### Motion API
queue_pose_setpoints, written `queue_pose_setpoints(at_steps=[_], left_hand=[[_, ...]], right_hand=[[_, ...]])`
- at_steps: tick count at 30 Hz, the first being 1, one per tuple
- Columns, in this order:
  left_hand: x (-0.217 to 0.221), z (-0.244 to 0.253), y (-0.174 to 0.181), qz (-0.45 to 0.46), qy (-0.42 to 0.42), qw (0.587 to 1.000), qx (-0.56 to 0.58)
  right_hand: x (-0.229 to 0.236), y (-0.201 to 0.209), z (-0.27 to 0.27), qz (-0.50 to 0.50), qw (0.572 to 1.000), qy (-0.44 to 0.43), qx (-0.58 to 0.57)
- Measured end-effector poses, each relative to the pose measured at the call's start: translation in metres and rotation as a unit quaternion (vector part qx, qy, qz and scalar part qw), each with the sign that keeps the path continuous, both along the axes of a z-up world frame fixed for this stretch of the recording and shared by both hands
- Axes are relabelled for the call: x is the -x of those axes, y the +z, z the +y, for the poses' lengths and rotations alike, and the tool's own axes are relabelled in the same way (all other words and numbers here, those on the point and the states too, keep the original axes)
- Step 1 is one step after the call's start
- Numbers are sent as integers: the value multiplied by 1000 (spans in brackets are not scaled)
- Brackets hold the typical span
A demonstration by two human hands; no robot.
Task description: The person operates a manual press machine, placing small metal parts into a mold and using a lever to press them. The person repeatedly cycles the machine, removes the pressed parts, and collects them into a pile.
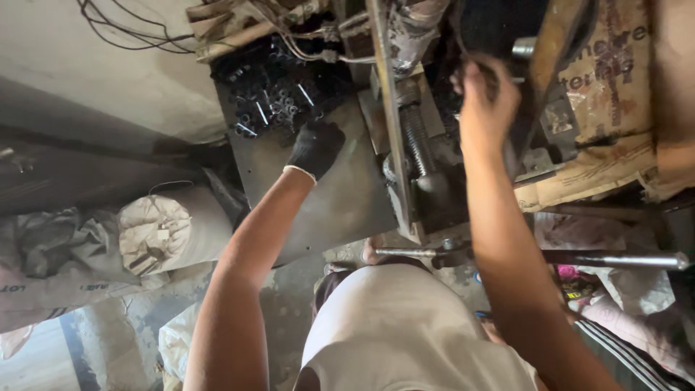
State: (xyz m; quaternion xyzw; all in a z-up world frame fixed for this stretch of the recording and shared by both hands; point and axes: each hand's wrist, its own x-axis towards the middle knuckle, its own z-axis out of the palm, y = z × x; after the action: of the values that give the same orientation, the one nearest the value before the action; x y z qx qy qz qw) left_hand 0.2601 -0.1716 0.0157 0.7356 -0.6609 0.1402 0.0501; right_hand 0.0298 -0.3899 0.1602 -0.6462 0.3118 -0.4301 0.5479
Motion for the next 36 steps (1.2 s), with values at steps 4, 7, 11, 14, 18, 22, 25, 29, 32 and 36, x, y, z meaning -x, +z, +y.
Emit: queue_pose_setpoints(at_steps=[4,7,11,14,18,22,25,29,32,36], left_hand=[[22,-25,42,193,122,973,19],[43,-56,72,392,261,876,106],[63,-96,86,484,316,777,251],[54,-120,82,466,418,753,201],[36,-126,77,460,409,780,111],[34,-109,91,416,359,830,96],[48,-80,102,419,356,830,92],[66,-36,113,442,381,809,64],[70,10,110,420,327,837,126],[70,78,89,366,270,881,130]], right_hand=[[-60,-70,-60,115,993,30,27],[-74,-111,-86,284,957,56,13],[-75,-138,-100,253,953,71,-153],[-77,-146,-108,275,948,79,-143],[-79,-155,-114,213,917,205,-268],[-72,-136,-101,235,938,131,-219],[-49,-93,-72,141,984,11,-110],[28,-36,26,-6,999,38,-30],[78,-7,94,164,976,115,79],[107,7,131,181,963,185,70]])
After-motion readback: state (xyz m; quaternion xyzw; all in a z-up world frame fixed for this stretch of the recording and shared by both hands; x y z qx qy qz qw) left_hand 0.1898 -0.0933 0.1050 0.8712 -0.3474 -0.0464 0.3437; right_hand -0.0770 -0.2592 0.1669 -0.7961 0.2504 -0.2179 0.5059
